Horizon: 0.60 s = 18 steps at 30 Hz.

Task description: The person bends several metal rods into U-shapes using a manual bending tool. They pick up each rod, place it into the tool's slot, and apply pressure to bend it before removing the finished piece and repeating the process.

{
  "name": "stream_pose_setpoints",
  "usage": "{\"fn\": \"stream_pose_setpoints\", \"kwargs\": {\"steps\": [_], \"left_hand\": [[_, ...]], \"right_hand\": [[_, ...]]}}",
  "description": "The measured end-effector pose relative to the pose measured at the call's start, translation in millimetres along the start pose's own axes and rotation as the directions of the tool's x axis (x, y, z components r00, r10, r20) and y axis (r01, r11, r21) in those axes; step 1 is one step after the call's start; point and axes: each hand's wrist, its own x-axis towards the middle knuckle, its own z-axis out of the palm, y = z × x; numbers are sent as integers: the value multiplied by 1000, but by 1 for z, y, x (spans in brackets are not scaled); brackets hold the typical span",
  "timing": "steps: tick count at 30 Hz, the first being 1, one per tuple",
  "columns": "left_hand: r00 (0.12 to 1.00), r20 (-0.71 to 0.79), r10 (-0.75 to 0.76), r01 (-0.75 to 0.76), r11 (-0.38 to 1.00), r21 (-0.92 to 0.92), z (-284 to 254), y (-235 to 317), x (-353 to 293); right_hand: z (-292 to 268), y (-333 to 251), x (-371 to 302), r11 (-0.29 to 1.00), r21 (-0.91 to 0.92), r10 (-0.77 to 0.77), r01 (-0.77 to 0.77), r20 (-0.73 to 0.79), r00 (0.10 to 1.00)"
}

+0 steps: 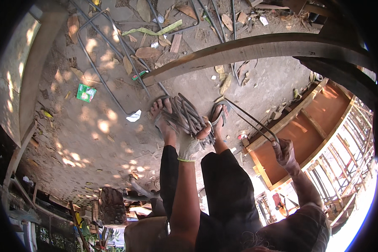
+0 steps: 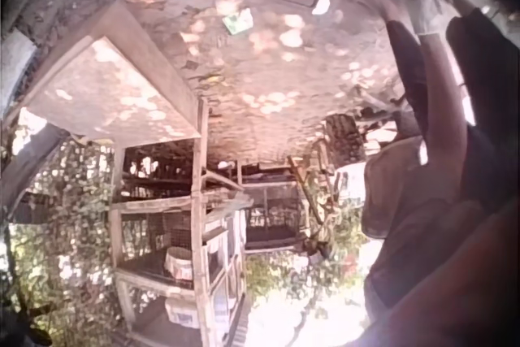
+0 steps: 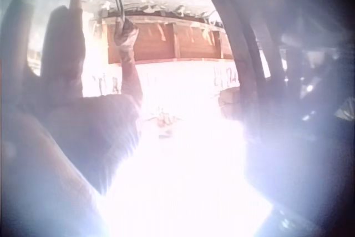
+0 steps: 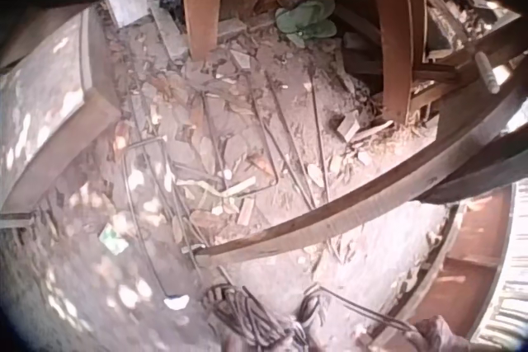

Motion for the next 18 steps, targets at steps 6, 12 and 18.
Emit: {"fn": "stream_pose_setpoints", "kwargs": {"steps": [6, 12, 18], "left_hand": [[999, 0, 33, -33, 998, 45, 1, 5, -5], [993, 108, 48, -95, 873, 479, -7, 9, 0], [922, -196, 334, -375, 897, -235, -13, 42, 12]], "right_hand": [[-33, -2, -9, 972, -33, 219, -232, -227, 949], [-35, 16, 59, 684, 702, 226, 196, -460, 859], [-16, -7, 180, -39, 904, -98, 427, -428, 898]]}}
